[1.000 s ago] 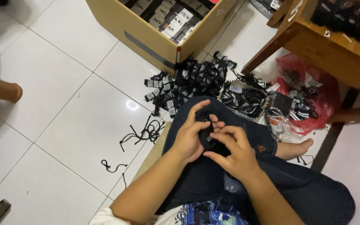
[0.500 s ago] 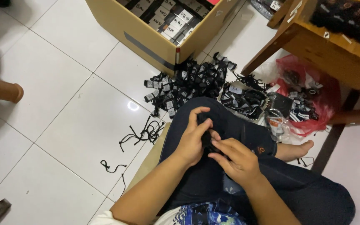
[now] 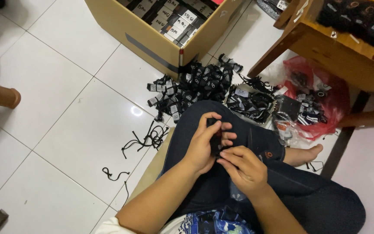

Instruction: The person sits on the floor and uses scissors to cut the drawstrings off small black pouches. They handle each pouch, cut the cords, and place the finished items on a nearby wooden table.

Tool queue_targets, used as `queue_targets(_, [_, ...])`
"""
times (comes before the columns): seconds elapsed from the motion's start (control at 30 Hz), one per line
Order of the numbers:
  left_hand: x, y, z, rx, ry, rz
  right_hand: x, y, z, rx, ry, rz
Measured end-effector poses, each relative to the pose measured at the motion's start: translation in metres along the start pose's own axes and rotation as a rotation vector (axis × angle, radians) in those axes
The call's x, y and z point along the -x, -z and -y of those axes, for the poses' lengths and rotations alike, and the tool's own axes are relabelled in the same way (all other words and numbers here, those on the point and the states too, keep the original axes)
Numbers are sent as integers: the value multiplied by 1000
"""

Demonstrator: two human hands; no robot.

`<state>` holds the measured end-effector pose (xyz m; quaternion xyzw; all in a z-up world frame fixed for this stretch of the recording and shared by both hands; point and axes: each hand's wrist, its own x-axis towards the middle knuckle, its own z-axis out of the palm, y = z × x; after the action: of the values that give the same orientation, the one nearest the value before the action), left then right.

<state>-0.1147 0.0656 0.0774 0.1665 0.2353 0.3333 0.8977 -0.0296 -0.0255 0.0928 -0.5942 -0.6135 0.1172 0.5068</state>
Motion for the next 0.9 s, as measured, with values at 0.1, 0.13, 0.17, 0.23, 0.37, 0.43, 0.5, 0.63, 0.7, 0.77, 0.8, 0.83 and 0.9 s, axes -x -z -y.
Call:
queue_targets(0.1, [0, -2, 3, 23, 15, 18, 8, 4, -7, 28, -48, -36])
queue_targets(0.13, [0, -3, 4, 23, 17, 20, 11, 4, -7, 31, -49, -38])
queue_targets(0.17, [0, -5, 6, -3, 18, 14, 14, 5, -8, 43, -69, -53])
queue_targets(0.23, [-2, -8, 11, -30, 27, 12, 17, 7, -8, 61, -93, -75])
queue_targets(0.37, [-7, -11, 21, 48, 77, 20, 22, 11, -9, 97, -103, -84])
queue_targets(0.43, [-8, -10, 24, 132, 120, 9, 25, 12, -9, 89, -112, -86])
queue_targets(0.5, [-10, -6, 28, 256, 139, 61, 24, 12, -10, 39, -98, -106])
queue_targets(0.63, [-7, -9, 27, 258, 152, 32, 32, 13, -18, -13, -91, -122])
queue_targets(0.7, [-7, -11, 25, 178, 124, -12, 41, 12, -28, -90, -175, -134])
queue_targets(0.77, [-6, -7, 27, 163, 98, 8, 37, 16, -25, -98, -172, -102])
queue_targets(0.8, [-8, -6, 28, 143, 76, 38, 34, 18, -24, -101, -166, -81])
queue_targets(0.83, [-9, -6, 27, 145, 75, 36, 33, 17, -27, -102, -167, -77])
queue_targets(0.9, [-7, -6, 28, 142, 62, 50, 36, 17, -29, -103, -181, -109])
